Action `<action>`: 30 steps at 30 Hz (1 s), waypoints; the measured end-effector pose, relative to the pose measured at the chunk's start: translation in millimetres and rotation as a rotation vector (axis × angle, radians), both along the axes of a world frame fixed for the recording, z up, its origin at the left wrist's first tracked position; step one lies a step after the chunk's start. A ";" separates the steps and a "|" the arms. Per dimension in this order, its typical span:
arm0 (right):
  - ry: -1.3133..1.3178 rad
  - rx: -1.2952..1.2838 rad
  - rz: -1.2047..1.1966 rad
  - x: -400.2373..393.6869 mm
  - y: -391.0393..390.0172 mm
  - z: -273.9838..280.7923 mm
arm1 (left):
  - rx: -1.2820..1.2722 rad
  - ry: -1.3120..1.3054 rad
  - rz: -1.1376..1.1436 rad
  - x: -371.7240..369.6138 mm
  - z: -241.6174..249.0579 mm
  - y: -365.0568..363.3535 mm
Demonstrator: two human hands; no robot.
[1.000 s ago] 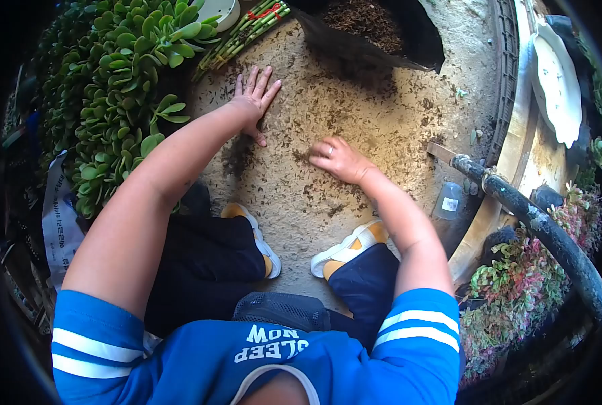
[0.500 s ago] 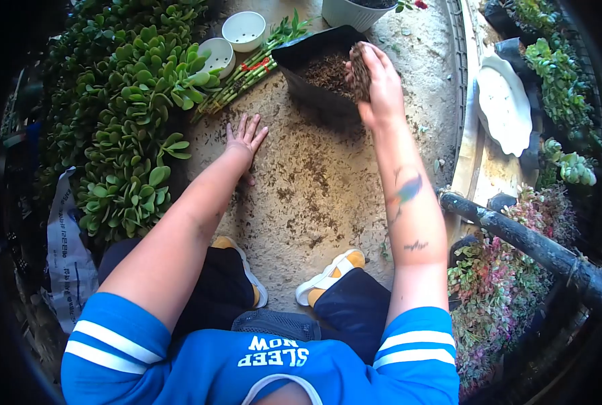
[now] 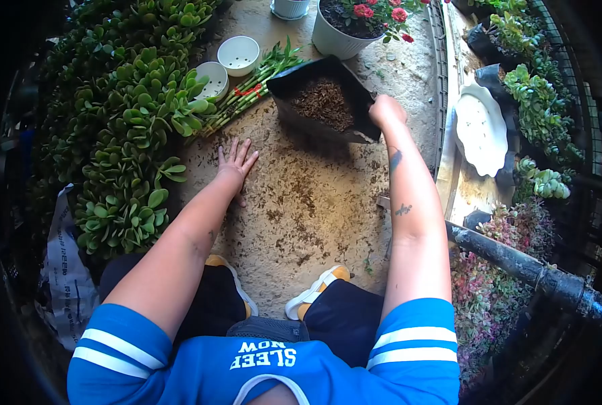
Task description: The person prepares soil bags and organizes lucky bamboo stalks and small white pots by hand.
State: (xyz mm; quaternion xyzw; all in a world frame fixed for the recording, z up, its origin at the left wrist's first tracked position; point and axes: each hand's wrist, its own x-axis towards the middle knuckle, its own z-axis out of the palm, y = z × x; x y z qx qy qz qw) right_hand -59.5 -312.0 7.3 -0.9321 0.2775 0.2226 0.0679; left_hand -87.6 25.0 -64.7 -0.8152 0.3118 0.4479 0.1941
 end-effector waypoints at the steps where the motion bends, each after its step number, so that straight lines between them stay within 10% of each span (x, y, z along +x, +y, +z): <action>1: -0.012 -0.005 -0.061 -0.4 -4.9 -1.8 | 0.015 0.004 0.005 -1.0 -3.4 1.7; 9: 0.410 0.240 -0.260 -38.4 -21.4 52.0 | 0.022 -0.009 -0.017 -2.1 -7.2 2.8; 14: -0.154 -0.182 0.101 -41.5 28.1 63.1 | 0.029 -0.007 -0.012 -3.0 -5.0 1.5; 18: -0.042 0.686 0.380 -27.7 81.2 17.7 | 0.026 -0.013 -0.013 -0.8 -8.7 1.1; 22: -0.238 0.481 0.319 -4.8 42.9 -38.6 | 0.033 -0.001 -0.018 -0.5 -3.1 0.3; 25: -0.142 0.872 -0.079 -9.0 36.8 -4.9 | 0.010 -0.006 -0.018 -0.4 -4.4 2.7; 30: -0.434 0.017 0.217 -48.6 39.4 30.0 | 0.029 0.019 -0.014 1.0 -5.5 2.3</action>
